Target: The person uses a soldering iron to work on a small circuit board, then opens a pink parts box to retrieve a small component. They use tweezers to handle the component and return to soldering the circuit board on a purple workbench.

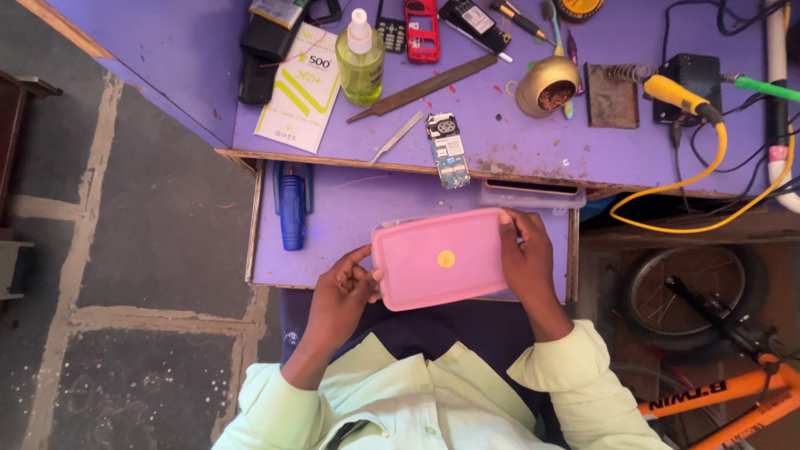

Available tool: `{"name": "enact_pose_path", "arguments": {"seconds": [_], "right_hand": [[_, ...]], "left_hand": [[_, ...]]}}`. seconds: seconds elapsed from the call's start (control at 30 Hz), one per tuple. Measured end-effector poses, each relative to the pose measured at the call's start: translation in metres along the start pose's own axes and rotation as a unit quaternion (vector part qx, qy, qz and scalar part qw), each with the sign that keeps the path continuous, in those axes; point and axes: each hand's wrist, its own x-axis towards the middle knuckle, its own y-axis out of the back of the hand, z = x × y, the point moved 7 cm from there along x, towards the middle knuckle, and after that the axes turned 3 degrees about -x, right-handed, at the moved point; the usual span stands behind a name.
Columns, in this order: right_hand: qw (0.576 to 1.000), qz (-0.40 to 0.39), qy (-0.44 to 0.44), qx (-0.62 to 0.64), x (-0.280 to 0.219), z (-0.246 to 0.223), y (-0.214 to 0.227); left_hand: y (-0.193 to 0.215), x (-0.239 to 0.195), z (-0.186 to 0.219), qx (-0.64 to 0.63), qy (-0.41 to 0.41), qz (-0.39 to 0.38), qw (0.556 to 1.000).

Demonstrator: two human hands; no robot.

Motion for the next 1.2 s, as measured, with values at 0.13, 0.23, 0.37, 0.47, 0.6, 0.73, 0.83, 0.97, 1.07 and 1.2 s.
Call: {"name": "enact_pose_path", "arguments": {"seconds": [0.13,0.23,0.37,0.47,0.6,0.73,0.83,0.97,1.07,1.2], "right_hand": [[1.0,-0.022,0.013,-0.006,0.001,0.003,-0.006],[0.997,-0.039,0.071,-0.017,-0.005,-0.001,-0.012],[0.99,-0.075,0.086,0.081,-0.015,0.002,-0.022],[0.982,-0.104,0.063,0.147,-0.023,0.003,-0.027],[0.99,-0.087,0.084,0.072,-0.025,-0.005,-0.021],[0.984,-0.095,0.018,0.147,-0.022,-0.004,-0.017],[0.98,-0.1,-0.015,0.172,-0.024,-0.001,-0.014],[0.983,-0.061,0.07,0.156,-0.028,-0.011,-0.001],[0.982,-0.062,0.061,0.168,-0.027,-0.01,-0.001],[0.991,-0.055,0.002,0.126,-0.029,-0.007,-0.007]], "left_hand": [[0.0,-0.002,0.004,0.052,0.001,-0.012,0.999],[0.0,-0.004,0.006,0.049,0.007,-0.005,0.999],[0.004,-0.003,0.013,0.066,0.013,-0.02,0.998],[0.005,-0.005,0.016,0.074,0.019,-0.03,0.997],[0.005,-0.004,0.016,0.086,0.043,-0.005,0.995],[0.008,-0.001,0.02,0.062,0.031,-0.022,0.997],[0.01,-0.005,0.026,0.099,0.004,-0.029,0.995],[0.007,-0.006,0.025,0.168,0.012,-0.007,0.986],[0.004,-0.006,0.026,0.157,0.013,-0.012,0.987],[0.002,-0.006,0.022,0.14,0.028,-0.013,0.99]]}}
